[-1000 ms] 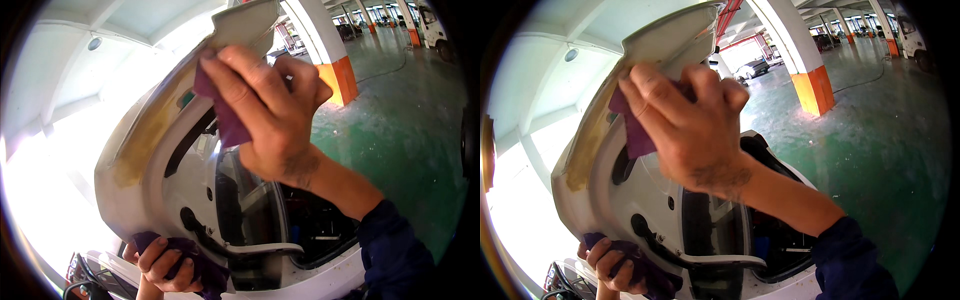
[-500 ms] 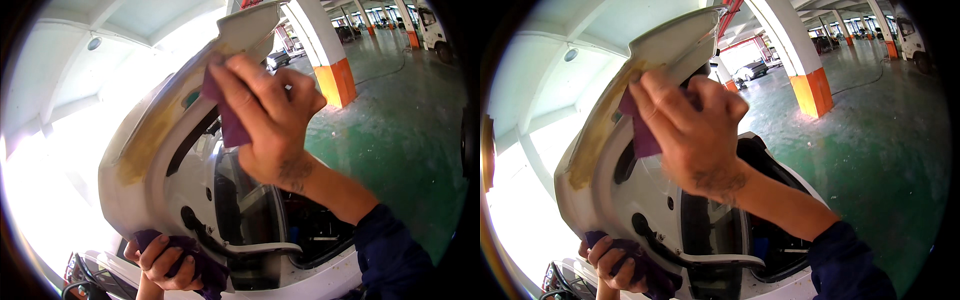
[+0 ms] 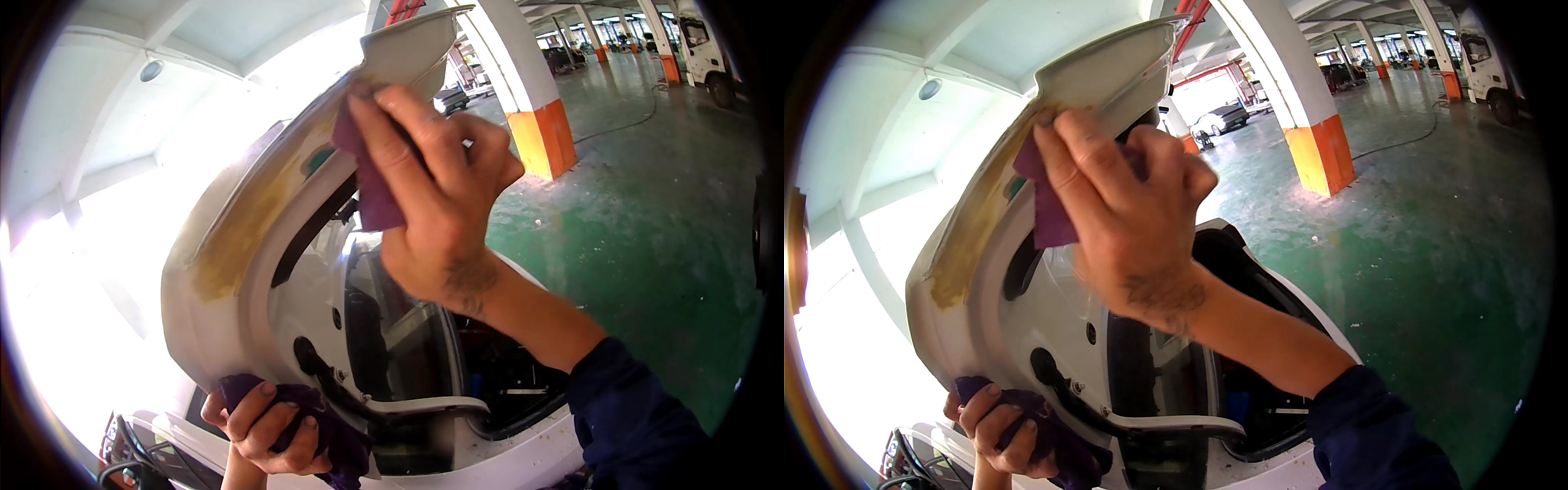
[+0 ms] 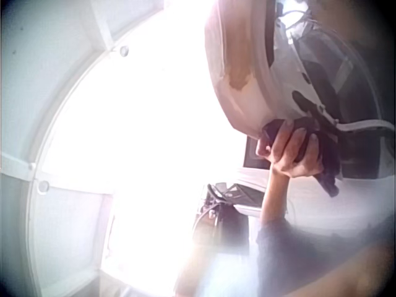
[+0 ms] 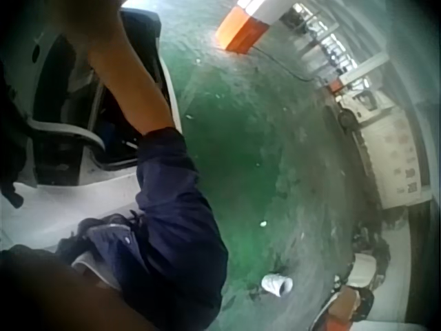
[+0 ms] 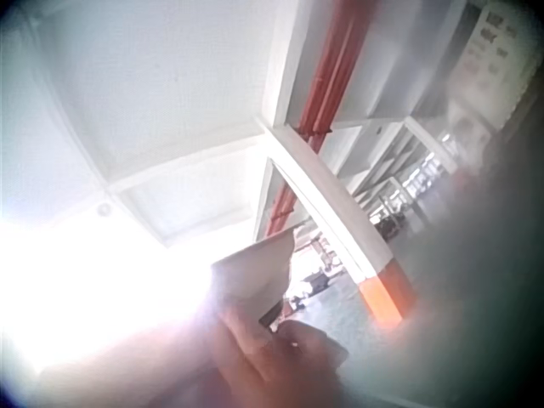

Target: The person sands the inner edge of a white car trunk lid using a purple sanding block and wipes the surface with a purple cloth. The person works on the curved edge of the trunk lid, alternating between sanding and wiping.

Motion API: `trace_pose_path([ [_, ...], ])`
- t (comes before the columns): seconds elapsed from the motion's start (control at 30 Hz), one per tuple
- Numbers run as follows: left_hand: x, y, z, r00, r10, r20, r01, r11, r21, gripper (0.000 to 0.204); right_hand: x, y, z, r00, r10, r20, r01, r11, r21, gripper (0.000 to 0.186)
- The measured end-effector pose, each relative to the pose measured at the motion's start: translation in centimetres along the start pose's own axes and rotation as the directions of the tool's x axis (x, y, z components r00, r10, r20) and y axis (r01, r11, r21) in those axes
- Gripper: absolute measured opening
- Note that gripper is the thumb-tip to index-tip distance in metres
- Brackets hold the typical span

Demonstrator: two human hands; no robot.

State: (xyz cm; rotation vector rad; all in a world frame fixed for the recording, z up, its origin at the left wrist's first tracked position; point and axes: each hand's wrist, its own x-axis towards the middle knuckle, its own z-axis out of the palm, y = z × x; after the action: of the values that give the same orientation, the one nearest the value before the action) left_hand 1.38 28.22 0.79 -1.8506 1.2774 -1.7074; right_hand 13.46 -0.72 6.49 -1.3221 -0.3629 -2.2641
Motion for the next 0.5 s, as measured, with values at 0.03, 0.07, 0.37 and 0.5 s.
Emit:
trace_pose_path([
  [0.03,0.0,0.0,-0.1,1.0,-0.002,0.007,0.002,1.0,-0.003,0.028,-0.3,-0.5,-0.1,1.0,0.005,0.018,-0.005,1.0,0.014,0.043],
  [0.07,0.0,-0.1,-0.2,1.0,-0.003,0.015,0.003,1.0,-0.006,0.028,-0.5,-1.0,-0.1,0.999,0.011,0.035,-0.012,1.0,0.026,0.044],
  [0.37,0.3,0.1,-0.2,1.0,-0.009,-0.006,0.009,1.0,-0.007,0.028,-0.6,-0.8,0.1,0.998,-0.053,0.035,0.053,0.999,-0.001,0.052],
  [0.5,-0.1,0.1,-0.3,1.0,-0.022,0.019,0.022,1.0,0.003,0.029,-0.2,0.2,-0.2,0.999,-0.045,0.019,0.044,0.999,0.009,0.044],
])
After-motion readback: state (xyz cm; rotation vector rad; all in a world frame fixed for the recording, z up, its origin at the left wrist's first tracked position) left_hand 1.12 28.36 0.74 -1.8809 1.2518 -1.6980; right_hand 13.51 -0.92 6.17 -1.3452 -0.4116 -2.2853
